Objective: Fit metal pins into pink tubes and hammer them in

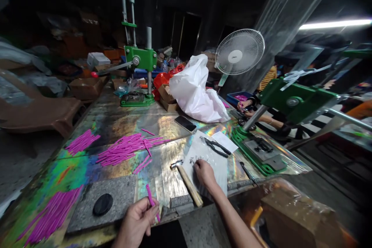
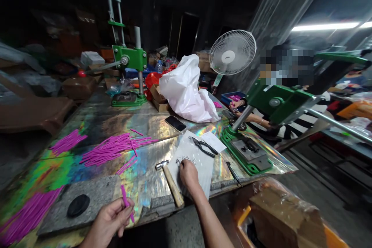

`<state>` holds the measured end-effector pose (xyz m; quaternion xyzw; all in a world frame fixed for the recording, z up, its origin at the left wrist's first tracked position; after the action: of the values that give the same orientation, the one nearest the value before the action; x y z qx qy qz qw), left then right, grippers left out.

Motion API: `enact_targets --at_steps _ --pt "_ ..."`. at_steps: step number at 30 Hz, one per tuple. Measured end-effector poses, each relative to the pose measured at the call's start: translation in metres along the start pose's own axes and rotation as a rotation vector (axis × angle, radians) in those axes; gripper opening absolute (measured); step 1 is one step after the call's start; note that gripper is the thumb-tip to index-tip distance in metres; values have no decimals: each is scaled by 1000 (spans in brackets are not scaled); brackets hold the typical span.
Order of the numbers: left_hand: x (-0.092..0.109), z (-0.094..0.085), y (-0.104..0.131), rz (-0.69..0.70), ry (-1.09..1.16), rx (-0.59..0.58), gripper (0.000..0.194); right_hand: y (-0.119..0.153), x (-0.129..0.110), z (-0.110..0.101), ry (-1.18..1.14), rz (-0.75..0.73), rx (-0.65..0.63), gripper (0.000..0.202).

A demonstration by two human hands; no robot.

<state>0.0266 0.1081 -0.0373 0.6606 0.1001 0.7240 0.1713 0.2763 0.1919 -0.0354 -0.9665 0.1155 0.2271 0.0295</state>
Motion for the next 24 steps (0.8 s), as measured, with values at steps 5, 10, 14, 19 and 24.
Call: enact_targets --at_steps 5,10,14,19,24 --pt "-4 0 -1 0 -7 -4 49 -3 -4 15 148 9 -36 16" --pt "-8 -1 0 14 -6 2 49 -2 1 16 155 -8 -62 17" --pt "-5 1 3 6 -12 -29 49 5 7 12 63 -12 -54 15" --pt "1 1 8 15 4 -32 50 15 14 4 -166 7 -17 16" --pt "2 1 11 62 -2 -66 44 27 9 -4 -502 12 -13 21"
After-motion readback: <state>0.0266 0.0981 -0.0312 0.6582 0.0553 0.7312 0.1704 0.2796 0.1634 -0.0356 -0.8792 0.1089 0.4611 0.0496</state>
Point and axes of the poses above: each hand's wrist, its own y-axis away from the middle knuckle, its own z-axis out of the palm, x = y × z, the point moved 9 cm from there along -y, towards the middle knuckle, and after that the axes turned 1 degree about y, right-handed, at the moved point
